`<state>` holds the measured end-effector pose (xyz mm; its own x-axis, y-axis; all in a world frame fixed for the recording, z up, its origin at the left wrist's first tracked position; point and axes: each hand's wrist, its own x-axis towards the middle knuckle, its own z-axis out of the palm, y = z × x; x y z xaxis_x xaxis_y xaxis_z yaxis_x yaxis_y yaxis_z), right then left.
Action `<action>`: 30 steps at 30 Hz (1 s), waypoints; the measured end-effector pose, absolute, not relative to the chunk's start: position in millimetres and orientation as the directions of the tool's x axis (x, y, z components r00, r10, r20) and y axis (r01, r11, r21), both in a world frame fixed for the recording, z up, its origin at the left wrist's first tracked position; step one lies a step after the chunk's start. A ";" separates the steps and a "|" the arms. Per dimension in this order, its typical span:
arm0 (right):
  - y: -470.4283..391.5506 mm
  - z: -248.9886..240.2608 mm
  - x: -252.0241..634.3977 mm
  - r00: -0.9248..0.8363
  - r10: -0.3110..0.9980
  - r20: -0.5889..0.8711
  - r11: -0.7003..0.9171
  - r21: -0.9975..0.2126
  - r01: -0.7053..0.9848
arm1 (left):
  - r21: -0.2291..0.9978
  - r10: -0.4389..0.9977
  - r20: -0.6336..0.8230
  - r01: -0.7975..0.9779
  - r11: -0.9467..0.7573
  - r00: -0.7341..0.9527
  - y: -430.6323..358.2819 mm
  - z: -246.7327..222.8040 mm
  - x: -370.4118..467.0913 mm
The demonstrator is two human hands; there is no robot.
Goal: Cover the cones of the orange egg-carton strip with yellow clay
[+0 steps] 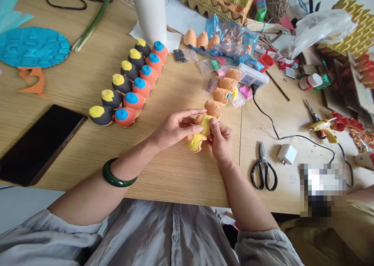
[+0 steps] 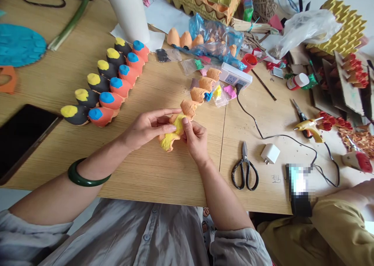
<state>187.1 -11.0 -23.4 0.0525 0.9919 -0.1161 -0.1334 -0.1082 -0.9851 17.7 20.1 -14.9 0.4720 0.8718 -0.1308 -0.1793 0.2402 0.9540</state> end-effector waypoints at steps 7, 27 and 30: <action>-11.1 -24.0 188.6 0.028 0.991 -0.128 -0.122 -0.981 -0.149 | 0.931 0.876 -0.164 -0.222 0.289 0.454 22.0 -13.7 15.9; -9.2 -20.2 189.6 0.078 0.970 -0.232 -0.208 -0.950 -0.233 | 0.975 0.882 -0.126 -0.106 0.194 0.454 24.1 -13.7 10.3; -8.1 -17.2 190.4 0.092 0.968 -0.231 -0.206 -0.953 -0.224 | 0.990 0.893 -0.086 -0.065 0.127 0.441 22.3 -14.6 10.1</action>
<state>190.4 -8.1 -17.2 0.0924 0.9685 -0.2313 -0.2238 -0.2061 -0.9526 10.1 22.3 -14.6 0.4413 0.8933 -0.0858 -0.0653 0.1273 0.9897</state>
